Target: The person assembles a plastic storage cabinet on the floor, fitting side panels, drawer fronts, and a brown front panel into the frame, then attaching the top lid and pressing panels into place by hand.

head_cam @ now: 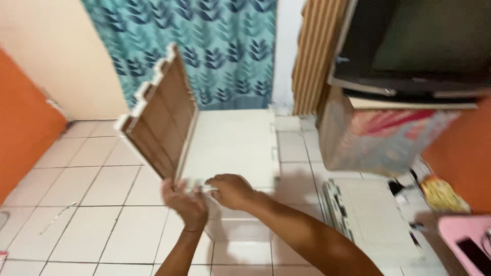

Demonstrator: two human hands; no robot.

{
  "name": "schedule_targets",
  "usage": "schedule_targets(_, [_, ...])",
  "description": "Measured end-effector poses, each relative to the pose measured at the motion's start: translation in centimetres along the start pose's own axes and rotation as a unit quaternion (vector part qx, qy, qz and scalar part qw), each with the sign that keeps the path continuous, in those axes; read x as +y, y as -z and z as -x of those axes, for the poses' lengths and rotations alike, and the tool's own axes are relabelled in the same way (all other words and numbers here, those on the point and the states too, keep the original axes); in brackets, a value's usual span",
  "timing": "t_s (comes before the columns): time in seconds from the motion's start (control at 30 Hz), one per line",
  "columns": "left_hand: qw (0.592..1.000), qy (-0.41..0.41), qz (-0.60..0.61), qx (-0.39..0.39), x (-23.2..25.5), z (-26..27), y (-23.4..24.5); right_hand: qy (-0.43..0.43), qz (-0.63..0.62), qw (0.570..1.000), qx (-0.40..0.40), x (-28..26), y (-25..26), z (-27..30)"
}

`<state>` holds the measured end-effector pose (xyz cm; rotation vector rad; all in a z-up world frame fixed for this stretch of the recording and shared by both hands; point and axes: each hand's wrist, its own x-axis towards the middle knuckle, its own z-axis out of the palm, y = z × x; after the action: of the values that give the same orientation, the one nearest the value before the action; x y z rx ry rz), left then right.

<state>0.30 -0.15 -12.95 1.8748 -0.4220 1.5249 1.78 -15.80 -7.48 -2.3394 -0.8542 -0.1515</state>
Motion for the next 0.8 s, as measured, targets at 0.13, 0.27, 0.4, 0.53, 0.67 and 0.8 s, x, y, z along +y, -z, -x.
schedule_targets(0.13, [0.97, -0.023, 0.07, -0.23, 6.2, -1.1, -4.9, -0.112, 0.001, 0.993, 0.031, 3.6, 3.1, 3.5])
schedule_targets(0.27, [0.925, -0.035, 0.157, -0.346, 12.4, -2.2, -10.7, -0.011, -0.066, 0.965, 0.254, 8.7, 6.1, 9.1])
schedule_targets(0.4, [0.892, -0.09, 0.212, -0.389, 19.6, 1.2, -17.1, -0.168, -0.054, 0.941, 0.287, 16.4, 7.8, 17.0])
schedule_targets(0.53, [0.846, 0.004, 0.298, -0.443, 24.8, 7.8, -23.0, -0.207, 0.062, 0.905, 0.365, 26.3, 7.9, 28.3])
schedule_targets(0.67, [0.71, 0.267, 0.315, -0.57, 27.1, 19.9, -28.3, -0.365, 0.195, 0.83, 0.375, 36.2, 5.0, 42.5])
schedule_targets(0.8, [0.675, 0.29, 0.344, -0.585, 26.3, 34.2, -31.6, -0.575, -0.056, 0.746, 0.332, 41.2, -1.8, 53.5])
